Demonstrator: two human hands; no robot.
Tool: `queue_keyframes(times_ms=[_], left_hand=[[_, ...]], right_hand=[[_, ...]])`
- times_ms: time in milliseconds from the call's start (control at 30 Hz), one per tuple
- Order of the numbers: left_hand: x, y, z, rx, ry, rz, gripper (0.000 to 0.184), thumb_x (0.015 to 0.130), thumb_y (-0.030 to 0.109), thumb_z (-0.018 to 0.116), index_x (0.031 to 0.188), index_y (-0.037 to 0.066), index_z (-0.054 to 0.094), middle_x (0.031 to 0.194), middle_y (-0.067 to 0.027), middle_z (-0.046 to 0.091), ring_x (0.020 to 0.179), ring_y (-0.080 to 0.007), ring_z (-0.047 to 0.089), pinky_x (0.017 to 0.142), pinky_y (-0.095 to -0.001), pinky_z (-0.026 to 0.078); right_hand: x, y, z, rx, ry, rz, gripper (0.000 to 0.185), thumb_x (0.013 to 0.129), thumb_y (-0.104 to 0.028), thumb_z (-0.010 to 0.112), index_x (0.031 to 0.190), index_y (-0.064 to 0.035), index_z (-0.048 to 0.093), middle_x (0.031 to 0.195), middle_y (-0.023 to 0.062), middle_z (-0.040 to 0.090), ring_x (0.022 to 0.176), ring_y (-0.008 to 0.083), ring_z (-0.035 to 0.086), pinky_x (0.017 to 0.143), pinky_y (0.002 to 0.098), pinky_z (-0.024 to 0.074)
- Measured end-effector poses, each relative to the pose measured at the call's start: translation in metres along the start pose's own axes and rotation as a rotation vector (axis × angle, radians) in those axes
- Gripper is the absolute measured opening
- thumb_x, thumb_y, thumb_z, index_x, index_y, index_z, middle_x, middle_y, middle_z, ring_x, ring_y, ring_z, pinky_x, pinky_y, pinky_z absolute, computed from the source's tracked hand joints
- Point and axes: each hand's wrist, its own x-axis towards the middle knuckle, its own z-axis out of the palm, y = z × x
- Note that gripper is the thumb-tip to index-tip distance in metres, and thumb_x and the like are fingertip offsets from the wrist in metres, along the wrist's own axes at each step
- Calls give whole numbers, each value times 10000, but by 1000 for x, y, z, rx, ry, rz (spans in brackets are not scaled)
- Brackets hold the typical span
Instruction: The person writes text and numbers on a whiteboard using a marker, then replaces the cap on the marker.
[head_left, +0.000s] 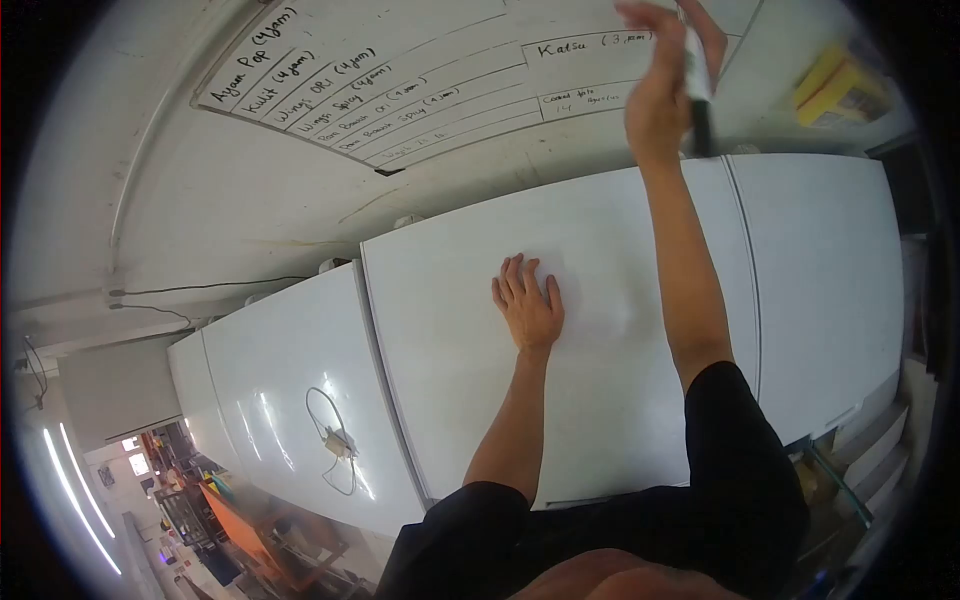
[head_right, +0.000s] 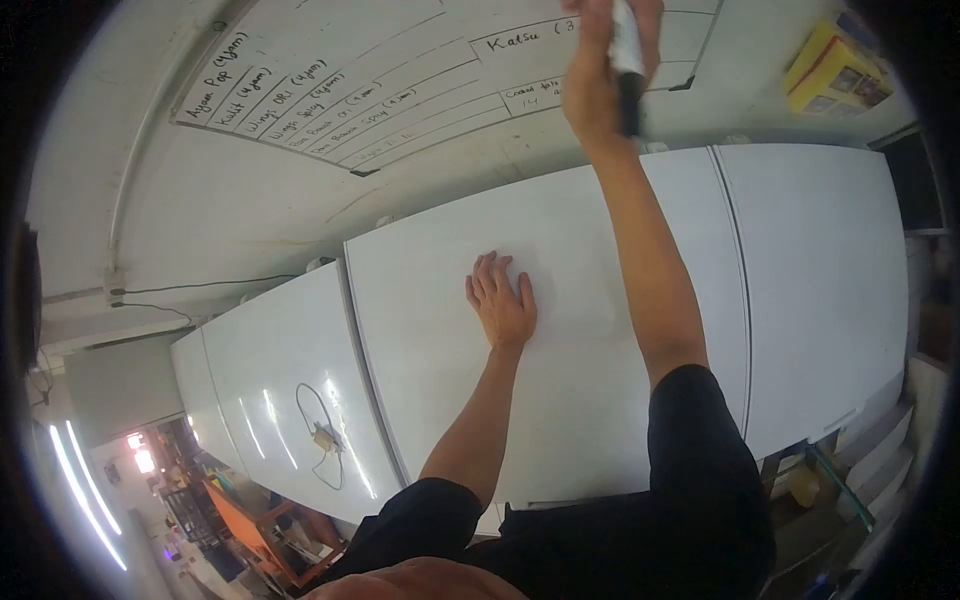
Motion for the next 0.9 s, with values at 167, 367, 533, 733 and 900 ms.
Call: queue_keyframes(times_ms=[167,367,533,733,900], left_hand=[[-9,1,-4,21,-11,8,389,1021,235,607,1383,106,544,1514,-139,476,1509,-358,376,1236,-619,227],[-4,0,2,27,0,36,388,1023,234,604,1378,88,544,1519,-153,474,1504,-376,375,1229,-620,231],[-1,0,3,30,-11,38,394,1021,233,600,1381,80,547,1521,-170,473,1506,-385,368,1231,-616,219],[0,-1,4,30,-27,26,412,1017,230,606,1398,85,547,1535,-157,469,1518,-382,361,1247,-619,203],[2,0,5,22,-7,53,402,1015,212,594,1386,62,554,1523,-186,471,1492,-402,376,1228,-607,214]], right_hand=[[-61,-10,-46,304,-60,506,272,1032,-135,726,1249,26,698,1032,138,772,1025,212,765,958,289,574],[-92,25,-29,457,-154,460,143,933,5,801,1009,13,680,956,102,748,862,142,747,747,275,597],[-84,48,-7,347,-284,101,135,980,-14,751,1067,-8,647,913,99,728,780,139,710,720,286,585],[-84,73,-4,382,-280,25,174,856,-48,831,972,-31,701,1025,158,734,840,267,723,737,355,576],[-79,74,-9,304,-308,-6,187,849,-59,829,987,-24,708,1085,185,738,938,275,732,803,376,578]])
